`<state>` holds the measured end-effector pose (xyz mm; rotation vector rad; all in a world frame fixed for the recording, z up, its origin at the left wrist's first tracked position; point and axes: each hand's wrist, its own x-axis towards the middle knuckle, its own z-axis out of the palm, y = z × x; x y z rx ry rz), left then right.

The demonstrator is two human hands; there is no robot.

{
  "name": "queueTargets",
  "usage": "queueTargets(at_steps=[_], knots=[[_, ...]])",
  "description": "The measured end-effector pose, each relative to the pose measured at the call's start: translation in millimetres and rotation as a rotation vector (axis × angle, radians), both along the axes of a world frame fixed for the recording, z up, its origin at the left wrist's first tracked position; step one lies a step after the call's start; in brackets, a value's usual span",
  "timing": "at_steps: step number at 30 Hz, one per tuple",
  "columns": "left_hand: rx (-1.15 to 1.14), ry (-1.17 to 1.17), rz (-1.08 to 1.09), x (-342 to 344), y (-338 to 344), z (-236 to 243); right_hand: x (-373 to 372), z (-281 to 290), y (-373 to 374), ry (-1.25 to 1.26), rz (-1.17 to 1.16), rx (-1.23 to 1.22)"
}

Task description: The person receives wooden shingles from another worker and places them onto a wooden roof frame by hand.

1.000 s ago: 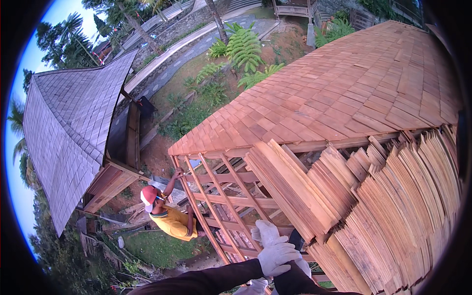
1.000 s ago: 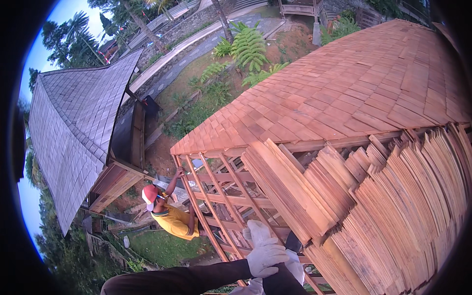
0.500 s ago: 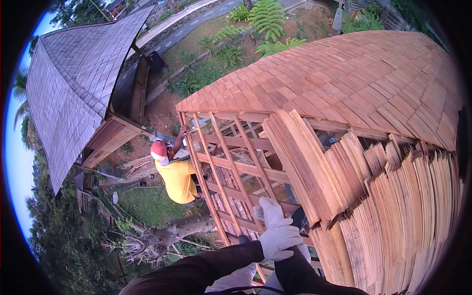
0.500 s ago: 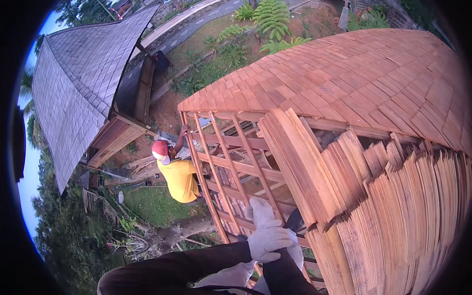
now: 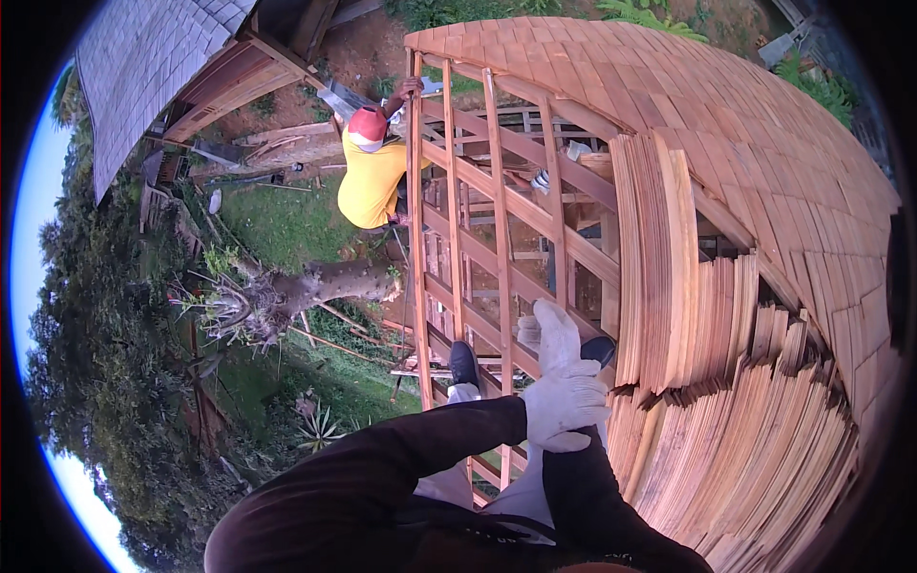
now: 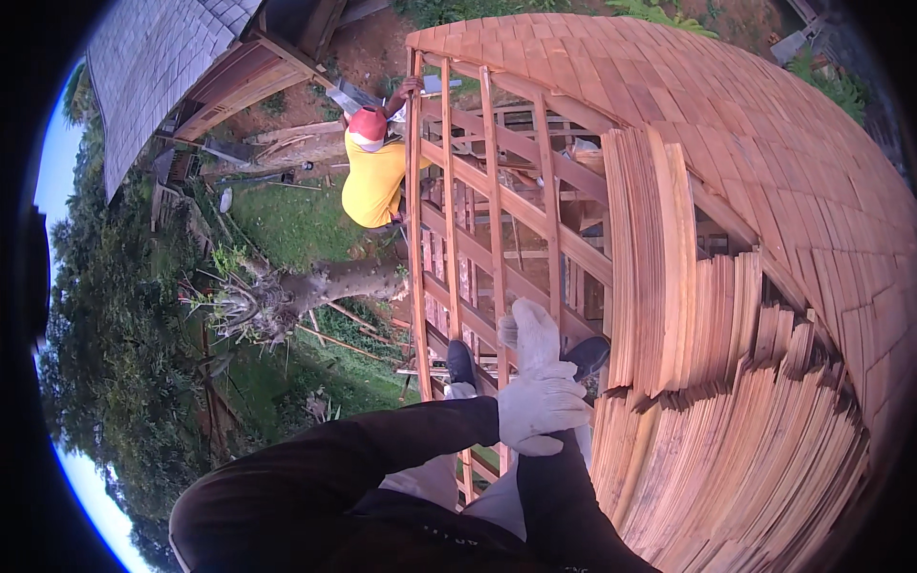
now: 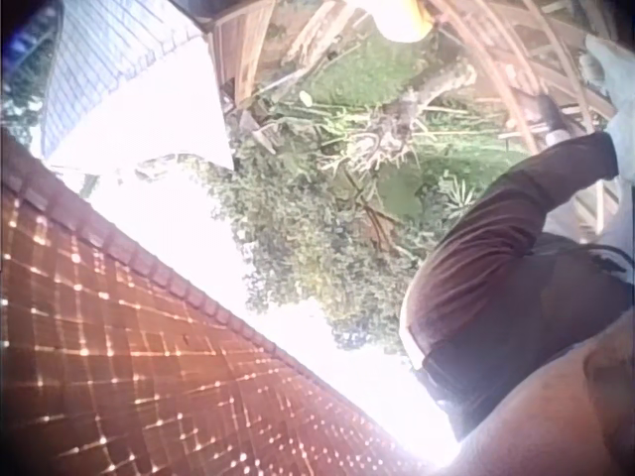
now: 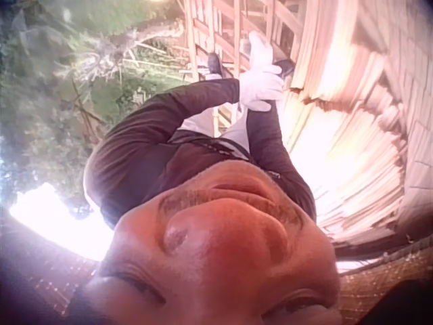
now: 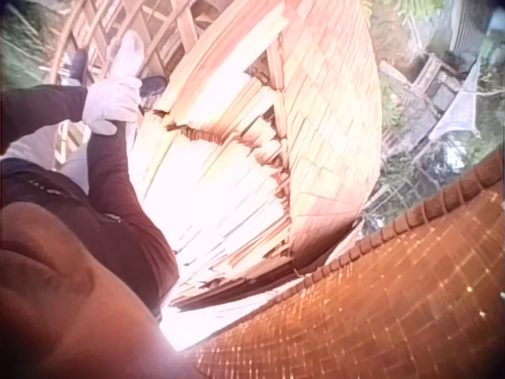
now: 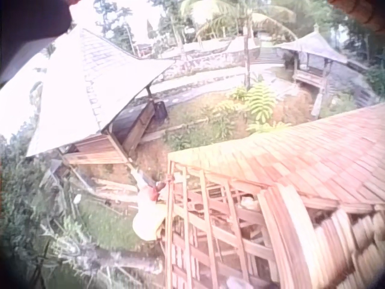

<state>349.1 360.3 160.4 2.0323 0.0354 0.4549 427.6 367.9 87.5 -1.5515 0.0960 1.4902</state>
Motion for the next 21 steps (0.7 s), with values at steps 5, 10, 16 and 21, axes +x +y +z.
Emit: queueTargets(at_steps=[5,10,16,21], knots=[[0.007,-0.038,0.079,-17.2,4.7,-3.6,-19.7,7.2,11.6,0.013,0.019,0.011],[0.030,-0.004,0.039,-19.9,22.1,11.5,-25.4,3.5,21.8,0.059,-0.001,0.057],[0.031,0.002,0.085,-30.5,27.5,20.4,-49.4,-8.9,24.7,0.108,0.002,0.079],[0.023,0.000,0.164,-30.6,23.5,29.5,-59.0,-26.1,16.4,0.108,-0.005,0.147]])
